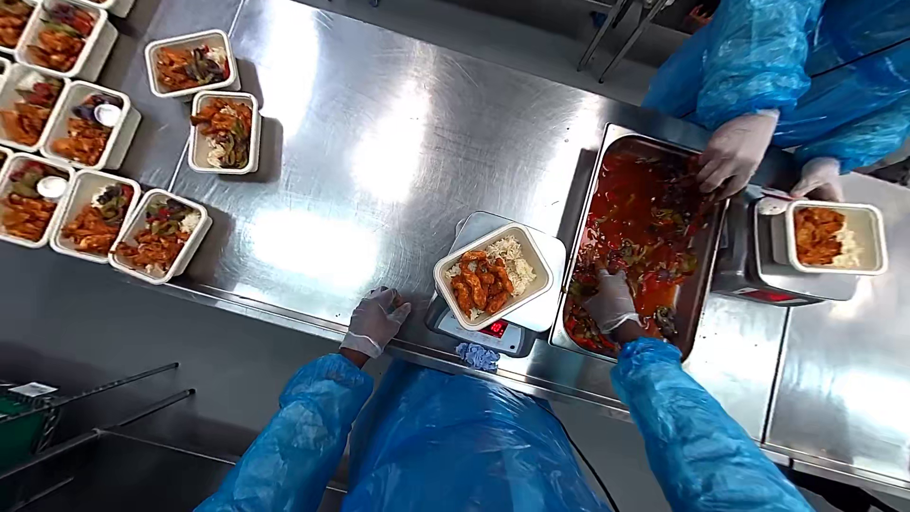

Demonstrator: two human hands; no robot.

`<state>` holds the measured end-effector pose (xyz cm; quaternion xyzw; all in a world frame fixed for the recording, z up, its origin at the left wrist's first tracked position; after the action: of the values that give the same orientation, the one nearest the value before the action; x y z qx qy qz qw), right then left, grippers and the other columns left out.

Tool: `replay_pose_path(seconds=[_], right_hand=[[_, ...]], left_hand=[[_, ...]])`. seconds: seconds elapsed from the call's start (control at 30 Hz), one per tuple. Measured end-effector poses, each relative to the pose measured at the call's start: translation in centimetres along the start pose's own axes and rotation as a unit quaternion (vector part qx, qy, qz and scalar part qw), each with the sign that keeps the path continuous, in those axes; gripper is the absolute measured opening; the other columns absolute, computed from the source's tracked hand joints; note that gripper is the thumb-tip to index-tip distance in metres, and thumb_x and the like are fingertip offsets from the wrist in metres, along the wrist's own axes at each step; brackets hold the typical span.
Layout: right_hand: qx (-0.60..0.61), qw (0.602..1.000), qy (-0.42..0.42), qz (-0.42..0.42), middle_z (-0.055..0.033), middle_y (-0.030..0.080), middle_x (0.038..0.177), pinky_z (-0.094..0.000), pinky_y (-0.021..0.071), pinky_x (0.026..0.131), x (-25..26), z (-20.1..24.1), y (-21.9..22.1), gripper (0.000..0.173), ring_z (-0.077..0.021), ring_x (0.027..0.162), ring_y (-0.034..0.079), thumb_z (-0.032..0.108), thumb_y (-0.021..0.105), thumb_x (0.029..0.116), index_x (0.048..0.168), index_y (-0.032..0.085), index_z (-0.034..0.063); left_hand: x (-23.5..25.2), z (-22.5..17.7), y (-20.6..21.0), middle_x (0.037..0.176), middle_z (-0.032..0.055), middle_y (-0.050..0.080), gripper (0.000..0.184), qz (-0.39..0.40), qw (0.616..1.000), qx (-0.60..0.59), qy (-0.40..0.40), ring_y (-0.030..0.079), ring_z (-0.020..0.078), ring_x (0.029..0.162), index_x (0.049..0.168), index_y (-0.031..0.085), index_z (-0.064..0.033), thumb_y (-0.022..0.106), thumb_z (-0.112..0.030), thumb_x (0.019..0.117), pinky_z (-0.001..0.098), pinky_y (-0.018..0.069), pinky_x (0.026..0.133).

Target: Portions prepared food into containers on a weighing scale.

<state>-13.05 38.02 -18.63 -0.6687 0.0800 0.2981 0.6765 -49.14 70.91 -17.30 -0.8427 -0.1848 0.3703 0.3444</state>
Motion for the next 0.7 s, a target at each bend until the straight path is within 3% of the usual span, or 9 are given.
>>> replay_pose_path(seconds=[0.13,0.33,0.4,0.5,0.57,0.63,0.7], right_hand=[[0.000,0.998,-0.034,-0.057,-0.0339,0.054,0.136,-0.0667,0.0527,0.094,-0.7,1.6,0.6,0.047,-0.0512,0.121,0.059,0.012,0.077,0.0850,0.130,0.066,0.0034],[0.088,0.987,-0.080,-0.108,-0.0275,0.070,0.111,-0.0726,0.0502,0.088,-2.6,-0.1,-3.6,0.024,-0.0491,0.105,0.067,0.004,0.072,0.0875,0.111,0.073,0.0013],[0.116,0.990,-0.046,-0.067,-0.0273,0.070,0.112,-0.0736,0.0493,0.086,-2.4,-0.9,-3.8,0.029,-0.0492,0.104,0.066,0.004,0.072,0.0872,0.116,0.070,0.0029],[0.192,0.981,0.031,0.005,-0.0259,0.067,0.122,-0.0695,0.0520,0.091,-0.4,-1.5,-1.5,0.063,-0.0449,0.109,0.066,0.011,0.080,0.0825,0.140,0.054,0.0053],[0.190,0.979,0.070,0.002,-0.0284,0.063,0.127,-0.0677,0.0524,0.092,-0.2,-0.1,-0.6,0.081,-0.0462,0.112,0.065,0.018,0.086,0.0778,0.146,0.045,0.0029],[0.109,0.988,0.109,-0.005,-0.0355,0.052,0.138,-0.0666,0.0513,0.095,-0.3,1.7,-0.2,0.080,-0.0510,0.121,0.059,0.028,0.086,0.0787,0.144,0.049,-0.0017],[0.052,0.990,0.126,-0.033,-0.0379,0.047,0.142,-0.0664,0.0517,0.093,-0.2,2.3,0.2,0.067,-0.0536,0.124,0.055,0.031,0.085,0.0778,0.136,0.062,0.0052]], left_hand=[[0.1,-0.4,0.1,0.109,0.0144,0.070,0.026,0.004,1.000,-0.002,0.006,0.068,0.0345,0.104,0.104,0.072,-0.0073,0.071,-0.033,0.0981,0.0615,0.0536,0.091],[-0.4,0.6,-0.9,0.109,0.0135,0.070,0.023,-0.014,1.000,-0.018,0.000,0.068,0.0339,0.104,0.102,0.072,-0.0080,0.070,-0.031,0.0986,0.0619,0.0536,0.090],[-0.4,1.5,-0.9,0.108,0.0135,0.070,0.023,-0.016,1.000,-0.022,-0.012,0.068,0.0340,0.102,0.103,0.072,-0.0083,0.070,-0.031,0.0985,0.0627,0.0540,0.089],[-0.3,1.8,-0.7,0.105,0.0134,0.070,0.022,-0.011,0.999,-0.028,-0.017,0.068,0.0336,0.096,0.100,0.072,-0.0086,0.070,-0.030,0.0985,0.0625,0.0542,0.084],[-0.2,1.5,-0.7,0.106,0.0145,0.070,0.022,-0.006,0.999,-0.033,-0.016,0.068,0.0346,0.097,0.101,0.072,-0.0077,0.070,-0.029,0.0990,0.0629,0.0538,0.085],[-0.3,1.0,-1.0,0.104,0.0153,0.070,0.021,-0.006,0.999,-0.037,-0.010,0.068,0.0358,0.097,0.100,0.071,-0.0070,0.070,-0.028,0.0990,0.0632,0.0534,0.083],[-0.3,0.5,-1.2,0.105,0.0146,0.070,0.020,-0.006,0.999,-0.041,0.001,0.068,0.0351,0.098,0.100,0.071,-0.0072,0.070,-0.027,0.0992,0.0620,0.0537,0.084]])
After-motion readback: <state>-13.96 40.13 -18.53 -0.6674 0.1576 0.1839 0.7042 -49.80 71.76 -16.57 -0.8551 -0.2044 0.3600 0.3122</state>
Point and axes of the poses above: each hand's wrist, its own x-axis towards the middle knuckle, its own y-axis out of the palm, z = x × y, the point moved 6 cm from there along x, towards the middle knuckle
